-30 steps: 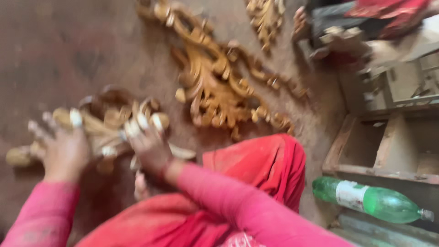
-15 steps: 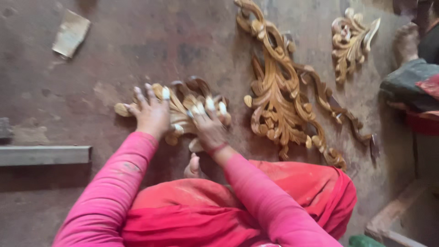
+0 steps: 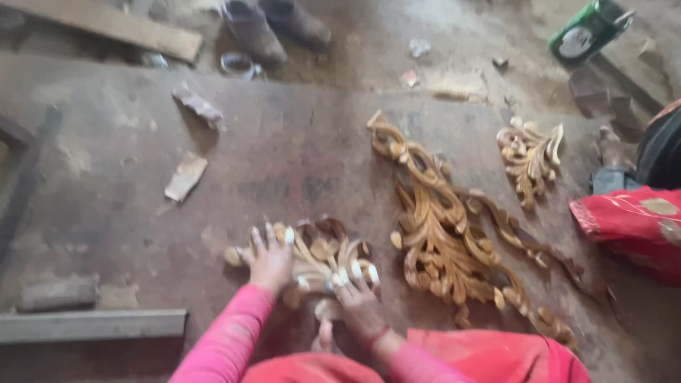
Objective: The person sits on the floor and sands an ornate wooden carving using a sanding block. They hold the carving steady with one hand and rub the sanding block over the surface with the other, focusing on the detailed leaf patterns.
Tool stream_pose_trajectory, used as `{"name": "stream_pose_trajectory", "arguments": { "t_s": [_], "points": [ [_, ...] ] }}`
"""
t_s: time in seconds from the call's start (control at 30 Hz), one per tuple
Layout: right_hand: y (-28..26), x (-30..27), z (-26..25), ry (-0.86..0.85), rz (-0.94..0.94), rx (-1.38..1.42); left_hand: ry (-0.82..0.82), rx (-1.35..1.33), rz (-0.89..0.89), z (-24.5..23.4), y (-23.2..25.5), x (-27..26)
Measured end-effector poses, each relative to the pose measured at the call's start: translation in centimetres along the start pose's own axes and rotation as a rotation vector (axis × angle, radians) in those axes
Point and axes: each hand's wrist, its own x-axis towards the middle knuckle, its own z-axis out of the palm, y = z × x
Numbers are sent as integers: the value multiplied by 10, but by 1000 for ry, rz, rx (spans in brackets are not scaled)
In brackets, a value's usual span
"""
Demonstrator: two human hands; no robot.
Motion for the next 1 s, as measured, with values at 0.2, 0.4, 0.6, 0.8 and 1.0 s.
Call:
{"name": "stream_pose_trajectory", "arguments": {
  "t_s": [0.2,0.4,0.6,0.8,1.0],
  "points": [
    [6,12,10,-245,158,85,-127,17,-28,-18,8,-19],
    [-33,16,-16,28,55,-135,135,6,83,-9,1,-7],
    [14,32,-8,-170,379,220,10,-54,15,6,-2,-11],
    [47,-8,-13,-215,503,315,-112,-63,-26,-21,4,-19],
    [44,7,-4,-191,543,248,-109,-55,-23,-27,6,-21]
  ]
}}
